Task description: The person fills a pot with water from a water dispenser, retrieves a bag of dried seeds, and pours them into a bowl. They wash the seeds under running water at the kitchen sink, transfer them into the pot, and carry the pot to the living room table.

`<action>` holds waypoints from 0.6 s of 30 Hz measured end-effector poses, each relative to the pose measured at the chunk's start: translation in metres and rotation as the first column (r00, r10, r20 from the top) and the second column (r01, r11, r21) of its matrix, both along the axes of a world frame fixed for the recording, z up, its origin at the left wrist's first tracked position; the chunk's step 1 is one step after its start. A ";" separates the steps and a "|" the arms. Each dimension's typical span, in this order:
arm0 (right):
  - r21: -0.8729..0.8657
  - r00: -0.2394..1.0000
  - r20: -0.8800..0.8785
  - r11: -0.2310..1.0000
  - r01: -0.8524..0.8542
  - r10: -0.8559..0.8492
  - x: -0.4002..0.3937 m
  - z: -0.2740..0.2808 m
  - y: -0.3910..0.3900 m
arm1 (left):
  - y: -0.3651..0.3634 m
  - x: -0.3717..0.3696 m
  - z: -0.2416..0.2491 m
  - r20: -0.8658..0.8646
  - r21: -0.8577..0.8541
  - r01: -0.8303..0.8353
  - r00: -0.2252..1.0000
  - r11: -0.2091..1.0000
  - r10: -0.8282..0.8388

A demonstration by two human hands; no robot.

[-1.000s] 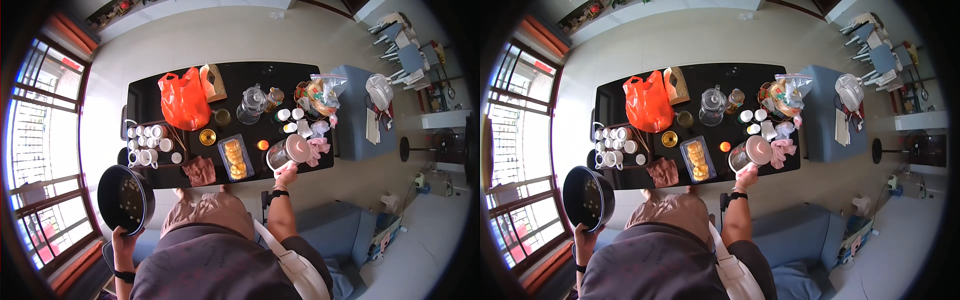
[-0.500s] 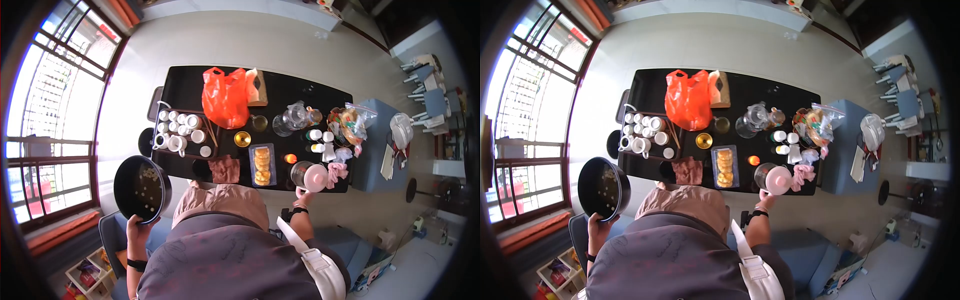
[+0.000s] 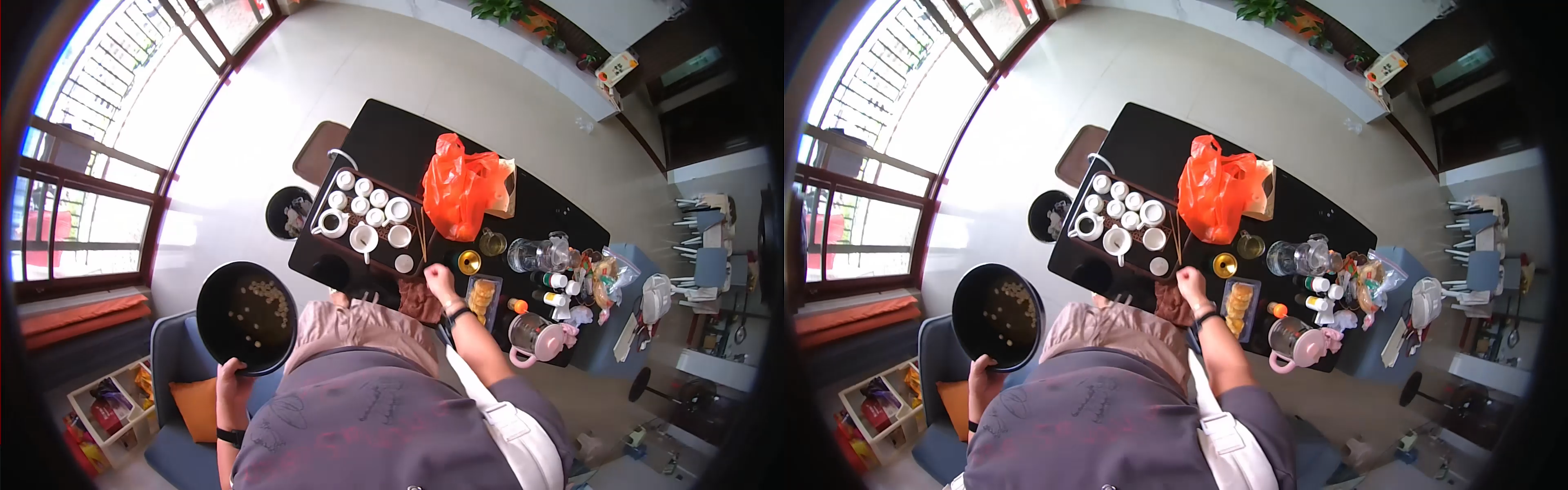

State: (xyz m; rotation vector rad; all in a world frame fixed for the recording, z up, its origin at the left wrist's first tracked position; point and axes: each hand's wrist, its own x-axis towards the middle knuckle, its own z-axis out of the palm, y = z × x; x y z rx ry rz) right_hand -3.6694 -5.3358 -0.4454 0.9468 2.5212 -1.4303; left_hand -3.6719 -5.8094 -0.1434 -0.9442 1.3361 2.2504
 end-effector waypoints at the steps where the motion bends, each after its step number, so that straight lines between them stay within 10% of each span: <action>1: 0.108 0.999 -0.045 0.994 -0.007 0.012 -0.025 0.010 -0.009 | -0.014 0.001 -0.001 0.031 -0.005 -0.026 0.999 1.000 0.026; 9: 0.337 0.931 0.355 0.916 -0.218 0.091 -0.065 -0.024 -0.069 | -0.068 -0.006 -0.001 0.083 -0.067 -0.137 0.986 0.988 0.142; 18: 0.347 0.962 -0.206 0.907 0.241 -0.177 -0.085 0.027 -0.071 | -0.097 -0.013 -0.010 0.145 -0.097 -0.134 0.978 0.986 0.148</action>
